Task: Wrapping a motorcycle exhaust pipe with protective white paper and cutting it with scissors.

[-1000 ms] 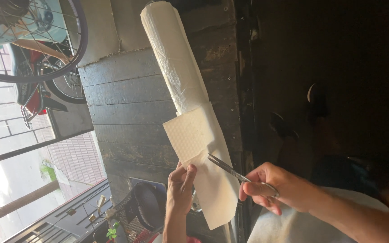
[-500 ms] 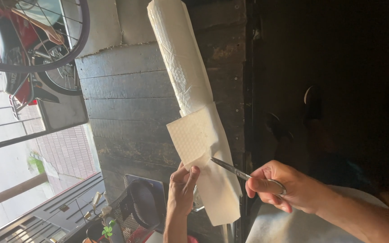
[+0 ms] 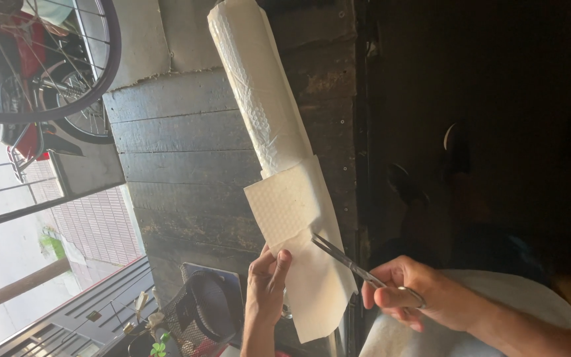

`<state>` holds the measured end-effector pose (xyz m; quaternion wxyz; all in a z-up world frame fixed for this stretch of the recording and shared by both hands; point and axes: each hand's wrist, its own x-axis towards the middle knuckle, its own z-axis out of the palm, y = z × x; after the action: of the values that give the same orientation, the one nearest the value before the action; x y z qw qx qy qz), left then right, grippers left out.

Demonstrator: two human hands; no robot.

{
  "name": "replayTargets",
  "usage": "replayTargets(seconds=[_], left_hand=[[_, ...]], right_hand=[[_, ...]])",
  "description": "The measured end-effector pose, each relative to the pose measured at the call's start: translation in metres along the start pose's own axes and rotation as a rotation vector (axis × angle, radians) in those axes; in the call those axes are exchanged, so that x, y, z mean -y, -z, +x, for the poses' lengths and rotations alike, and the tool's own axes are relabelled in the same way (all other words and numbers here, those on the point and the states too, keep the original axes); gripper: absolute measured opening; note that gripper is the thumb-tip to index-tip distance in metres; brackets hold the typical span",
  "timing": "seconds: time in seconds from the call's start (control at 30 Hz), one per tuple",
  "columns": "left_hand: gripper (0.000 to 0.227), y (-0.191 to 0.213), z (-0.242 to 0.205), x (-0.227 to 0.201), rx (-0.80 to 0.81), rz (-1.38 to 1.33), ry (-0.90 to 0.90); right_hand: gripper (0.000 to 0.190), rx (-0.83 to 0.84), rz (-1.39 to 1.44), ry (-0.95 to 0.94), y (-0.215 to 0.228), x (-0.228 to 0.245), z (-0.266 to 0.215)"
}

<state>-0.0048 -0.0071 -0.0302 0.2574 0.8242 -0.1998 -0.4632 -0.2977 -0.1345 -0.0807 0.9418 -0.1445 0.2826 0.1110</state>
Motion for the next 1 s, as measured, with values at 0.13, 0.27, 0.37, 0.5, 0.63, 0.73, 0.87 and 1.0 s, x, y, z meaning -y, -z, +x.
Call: replayTargets(seconds=[0.13,0.27,0.37,0.5,0.63,0.73,0.87,1.0], left_hand=[[0.064,0.002,-0.003,0.003,-0.004,0.011,-0.015],[0.066,0.003,-0.003,0.006,0.0,0.033,-0.027],[0.067,0.003,-0.004,0.006,-0.004,0.058,-0.031],[0.069,0.001,-0.003,0.012,0.012,0.028,-0.137],[0.067,0.0,-0.005,0.006,-0.004,-0.01,-0.027],[0.066,0.0,-0.006,0.002,-0.009,-0.014,0.023],[0.068,0.002,-0.005,0.012,0.009,-0.012,-0.049],[0.065,0.002,-0.006,0.008,-0.012,-0.01,0.018]], right_hand=[[0.065,0.036,0.022,0.083,-0.004,-0.014,0.009],[0.059,0.054,0.117,0.089,-0.004,-0.03,0.024],[0.06,0.054,0.058,0.232,-0.019,-0.039,0.034],[0.065,-0.012,0.003,0.338,-0.034,-0.056,0.05],[0.068,0.032,0.07,0.426,-0.032,-0.067,0.074],[0.074,0.039,0.072,0.488,-0.035,-0.068,0.083],[0.079,0.008,0.047,0.545,-0.041,-0.068,0.082],[0.073,-0.003,0.099,0.532,-0.038,-0.083,0.091]])
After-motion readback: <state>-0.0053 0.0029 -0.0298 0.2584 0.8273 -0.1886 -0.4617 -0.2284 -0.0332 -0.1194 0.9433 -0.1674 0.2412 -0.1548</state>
